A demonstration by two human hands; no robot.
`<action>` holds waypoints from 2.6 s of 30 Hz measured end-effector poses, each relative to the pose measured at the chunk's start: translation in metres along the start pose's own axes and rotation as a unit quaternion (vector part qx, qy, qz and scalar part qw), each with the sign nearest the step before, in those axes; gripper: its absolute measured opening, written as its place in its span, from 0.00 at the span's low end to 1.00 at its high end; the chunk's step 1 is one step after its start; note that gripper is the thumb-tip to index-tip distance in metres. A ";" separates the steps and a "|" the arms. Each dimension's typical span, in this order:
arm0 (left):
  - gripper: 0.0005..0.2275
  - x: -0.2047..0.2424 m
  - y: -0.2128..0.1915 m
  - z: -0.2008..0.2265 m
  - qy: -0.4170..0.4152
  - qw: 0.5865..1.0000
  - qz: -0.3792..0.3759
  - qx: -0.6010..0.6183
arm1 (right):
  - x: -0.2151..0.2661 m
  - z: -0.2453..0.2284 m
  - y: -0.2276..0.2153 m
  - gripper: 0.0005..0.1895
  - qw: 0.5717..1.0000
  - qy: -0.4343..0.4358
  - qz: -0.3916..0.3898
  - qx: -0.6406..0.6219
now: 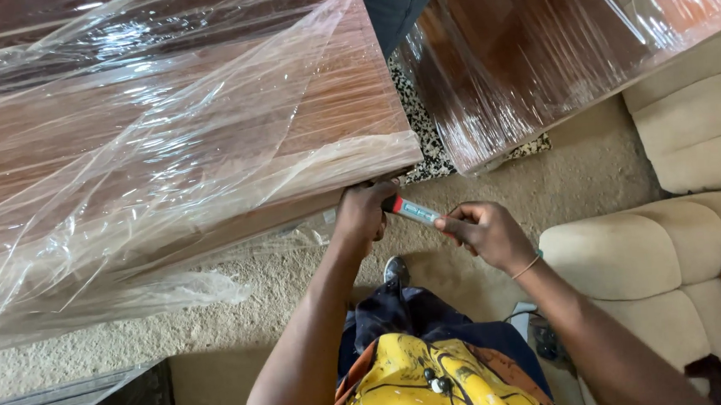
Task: Prying nails or staples from a wooden furniture frame using a hammer and a pry tool.
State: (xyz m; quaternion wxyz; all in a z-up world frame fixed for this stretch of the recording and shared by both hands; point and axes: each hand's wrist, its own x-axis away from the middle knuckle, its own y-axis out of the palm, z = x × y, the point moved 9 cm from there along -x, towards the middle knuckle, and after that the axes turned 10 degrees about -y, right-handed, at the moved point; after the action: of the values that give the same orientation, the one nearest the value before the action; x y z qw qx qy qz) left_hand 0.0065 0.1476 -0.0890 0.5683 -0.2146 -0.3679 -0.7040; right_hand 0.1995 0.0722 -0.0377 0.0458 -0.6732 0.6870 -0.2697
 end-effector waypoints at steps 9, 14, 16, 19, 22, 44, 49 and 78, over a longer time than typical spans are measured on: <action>0.10 0.003 -0.003 0.005 0.016 1.000 0.018 -0.004 | 0.005 -0.003 0.008 0.17 0.995 -0.043 -0.002 0.086; 0.18 0.034 0.020 0.011 0.009 1.000 0.006 -0.030 | -0.004 -0.034 0.042 0.29 0.978 -0.125 -0.050 0.160; 0.24 0.028 0.022 0.001 -0.005 1.000 -0.010 -0.022 | -0.010 -0.005 0.041 0.18 0.983 -0.126 -0.016 0.133; 0.13 -0.004 0.009 -0.029 0.006 0.997 0.064 0.048 | -0.004 0.033 0.029 0.12 0.991 -0.109 0.061 0.057; 0.14 -0.013 0.031 -0.030 0.023 0.986 0.040 0.157 | 0.003 0.045 0.017 0.10 0.992 -0.061 0.111 0.021; 0.12 -0.009 0.018 -0.031 0.075 0.983 0.105 0.132 | -0.042 0.057 0.031 0.15 0.892 -0.053 0.202 -0.402; 0.13 -0.009 0.015 -0.011 0.062 0.992 0.111 0.004 | -0.061 0.045 0.059 0.17 0.857 -0.088 0.217 -0.459; 0.08 -0.059 0.013 -0.047 -0.019 0.998 0.020 0.064 | -0.078 0.076 0.110 0.14 0.881 -0.024 0.162 -0.444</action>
State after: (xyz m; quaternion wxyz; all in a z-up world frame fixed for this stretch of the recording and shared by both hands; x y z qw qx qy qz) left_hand 0.0394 0.1487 -0.1575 0.5876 -0.1980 -0.4190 -0.6633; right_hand 0.1403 0.1172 -0.1731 -0.1986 -0.5084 0.8329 0.0910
